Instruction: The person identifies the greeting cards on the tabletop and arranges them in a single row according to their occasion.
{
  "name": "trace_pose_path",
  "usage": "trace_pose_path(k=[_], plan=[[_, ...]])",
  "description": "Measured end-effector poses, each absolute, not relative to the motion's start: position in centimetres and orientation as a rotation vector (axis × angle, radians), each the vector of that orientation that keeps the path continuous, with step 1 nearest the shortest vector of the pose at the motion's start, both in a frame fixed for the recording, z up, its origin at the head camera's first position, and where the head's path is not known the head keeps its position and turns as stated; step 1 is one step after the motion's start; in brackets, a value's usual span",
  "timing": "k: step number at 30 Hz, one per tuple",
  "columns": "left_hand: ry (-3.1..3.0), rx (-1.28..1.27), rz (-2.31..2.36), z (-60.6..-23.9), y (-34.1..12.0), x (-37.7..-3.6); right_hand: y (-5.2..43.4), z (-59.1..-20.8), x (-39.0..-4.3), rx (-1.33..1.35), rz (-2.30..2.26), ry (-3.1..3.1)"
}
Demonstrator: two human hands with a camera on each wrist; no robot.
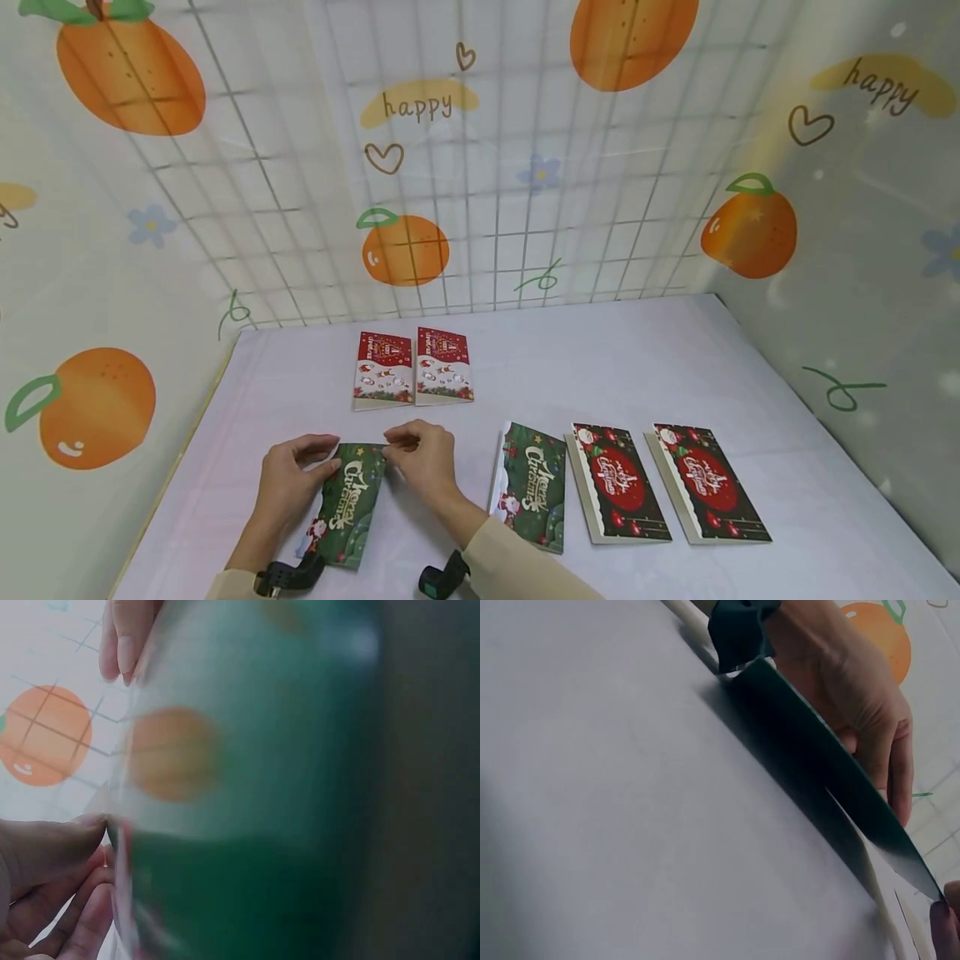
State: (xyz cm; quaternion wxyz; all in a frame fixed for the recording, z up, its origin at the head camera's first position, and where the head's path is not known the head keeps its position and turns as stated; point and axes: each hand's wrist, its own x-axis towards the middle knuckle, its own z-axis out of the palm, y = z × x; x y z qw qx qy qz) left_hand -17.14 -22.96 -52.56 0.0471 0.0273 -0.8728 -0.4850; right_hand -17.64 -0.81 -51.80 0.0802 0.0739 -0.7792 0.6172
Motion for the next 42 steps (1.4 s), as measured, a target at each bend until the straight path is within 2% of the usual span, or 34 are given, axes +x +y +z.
trace_pose_path(k=[23, 42], plan=[[-2.597, 0.049, -1.572, -52.2, -22.2, -17.8, -0.8, -52.4, -17.1, 0.17, 1.922, -2.207], [-2.58, -0.02, -1.632, -51.7, -22.2, -15.5, 0.3, -51.5, -18.7, 0.033, 1.875, -2.193]])
